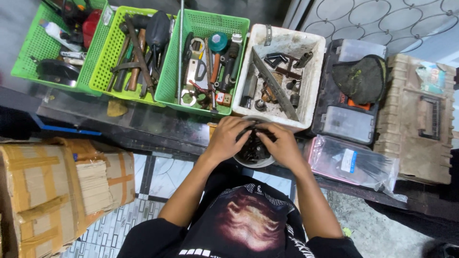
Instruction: Inspecting and repairing small mechanical engine parts on a workbench.
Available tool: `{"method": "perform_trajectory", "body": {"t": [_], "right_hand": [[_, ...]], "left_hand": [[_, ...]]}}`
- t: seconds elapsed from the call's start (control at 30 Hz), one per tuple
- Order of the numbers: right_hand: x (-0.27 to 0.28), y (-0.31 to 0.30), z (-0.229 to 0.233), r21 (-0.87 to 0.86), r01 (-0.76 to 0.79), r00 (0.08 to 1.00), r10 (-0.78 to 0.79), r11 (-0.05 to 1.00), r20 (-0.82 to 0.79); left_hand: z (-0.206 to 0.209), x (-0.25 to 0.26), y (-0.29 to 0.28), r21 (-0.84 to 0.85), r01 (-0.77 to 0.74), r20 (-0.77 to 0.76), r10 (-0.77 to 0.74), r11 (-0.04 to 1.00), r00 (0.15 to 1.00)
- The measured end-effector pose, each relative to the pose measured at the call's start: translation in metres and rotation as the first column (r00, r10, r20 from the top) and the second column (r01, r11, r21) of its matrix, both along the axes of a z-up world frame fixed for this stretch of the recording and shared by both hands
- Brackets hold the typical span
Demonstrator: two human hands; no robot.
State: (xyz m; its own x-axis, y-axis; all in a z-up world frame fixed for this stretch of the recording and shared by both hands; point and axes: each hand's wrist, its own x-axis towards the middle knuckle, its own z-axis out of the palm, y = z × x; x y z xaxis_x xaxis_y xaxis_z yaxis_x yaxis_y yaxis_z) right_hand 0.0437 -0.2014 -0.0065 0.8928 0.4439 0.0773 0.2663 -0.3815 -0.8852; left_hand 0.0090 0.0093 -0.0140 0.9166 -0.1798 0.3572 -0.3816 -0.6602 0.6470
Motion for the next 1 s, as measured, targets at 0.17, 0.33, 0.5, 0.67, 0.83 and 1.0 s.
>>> {"method": "perform_trajectory", "body": {"t": [0.17,0.33,0.5,0.67,0.83,1.0], "right_hand": [[0.006,-0.013,0.011,-0.212,-0.179,0.977,0.198,0.961,0.075],[0.006,-0.003,0.023,-0.456,-0.403,0.893,0.449,0.793,-0.009],[0.013,0.010,-0.002,-0.667,-0.516,0.795,0.590,0.537,-0.140],[0.010,0.027,-0.046,-0.866,-0.432,0.751,0.632,0.252,-0.191],[0.004,0.036,-0.077,-0.933,-0.297,0.659,0.751,0.201,-0.048],[0.007,0.035,-0.079,-0.936,-0.302,0.614,0.788,0.179,-0.047]], "left_hand": [[0.002,-0.001,0.002,-0.009,0.016,0.015,-0.016,1.000,1.000],[0.003,0.001,0.001,-0.012,0.015,-0.003,-0.015,1.000,1.000],[0.002,0.002,0.001,-0.029,0.010,-0.007,-0.011,1.000,1.000],[-0.004,0.000,0.002,-0.103,-0.023,-0.008,0.022,0.994,1.000],[-0.006,0.000,0.005,-0.128,-0.033,-0.027,0.030,0.991,0.999],[-0.008,-0.002,0.005,-0.125,-0.029,-0.017,0.027,0.992,0.999]]}}
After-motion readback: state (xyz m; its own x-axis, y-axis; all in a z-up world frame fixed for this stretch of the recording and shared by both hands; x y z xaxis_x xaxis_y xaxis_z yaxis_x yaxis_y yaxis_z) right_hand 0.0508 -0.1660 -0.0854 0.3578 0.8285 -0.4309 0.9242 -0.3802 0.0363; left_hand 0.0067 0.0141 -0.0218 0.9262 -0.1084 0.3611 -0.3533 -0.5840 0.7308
